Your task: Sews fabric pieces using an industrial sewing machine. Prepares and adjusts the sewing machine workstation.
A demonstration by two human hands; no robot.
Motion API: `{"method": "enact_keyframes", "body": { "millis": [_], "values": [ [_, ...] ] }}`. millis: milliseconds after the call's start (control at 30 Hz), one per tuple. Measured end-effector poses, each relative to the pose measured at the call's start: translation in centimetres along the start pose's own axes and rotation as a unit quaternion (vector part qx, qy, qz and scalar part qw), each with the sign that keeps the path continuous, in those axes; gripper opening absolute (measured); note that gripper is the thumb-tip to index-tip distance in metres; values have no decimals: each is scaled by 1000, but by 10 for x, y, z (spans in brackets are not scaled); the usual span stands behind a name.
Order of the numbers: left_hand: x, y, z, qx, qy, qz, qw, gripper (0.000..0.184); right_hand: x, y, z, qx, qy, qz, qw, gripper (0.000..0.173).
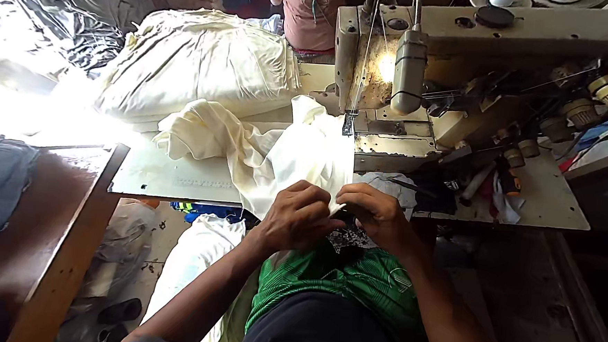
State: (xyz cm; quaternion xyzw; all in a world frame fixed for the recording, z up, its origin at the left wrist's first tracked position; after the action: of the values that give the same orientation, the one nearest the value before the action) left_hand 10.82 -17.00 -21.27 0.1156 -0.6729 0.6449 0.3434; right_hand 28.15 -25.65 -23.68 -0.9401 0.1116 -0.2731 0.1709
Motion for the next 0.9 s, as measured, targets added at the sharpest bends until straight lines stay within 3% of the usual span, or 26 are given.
{"method": "enact_keyframes", "body": {
  "millis": [167,300,533,900],
  "values": [
    [-38,12,-55,13,-170,-76,982,53,-3,24,18,-80,-98,94,988,12],
    [-26,-4,-63,-22,-181,-97,978,10,-6,30,19,-109,-128,125,978,11],
    [-10,-29,-56,-19,-162,-204,965,12,-4,25,20,-150,-192,139,960,14],
    [4,-54,-104,-22,-197,-219,956,17,2,-25,40,-160,-197,178,951,14]
  ]
}}
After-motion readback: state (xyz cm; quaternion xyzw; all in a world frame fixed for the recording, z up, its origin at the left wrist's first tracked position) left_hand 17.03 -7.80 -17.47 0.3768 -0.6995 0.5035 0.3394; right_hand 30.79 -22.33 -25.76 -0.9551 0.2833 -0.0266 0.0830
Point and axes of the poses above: each hand's wrist, its own y-axis away from the middle knuckle, its own x-axis out of the back of the hand, z = x × y, the point moved 5 cm from there along -y, towards the middle knuckle, and after that the axes turned 14 degrees about -x, right-handed, at the moved point
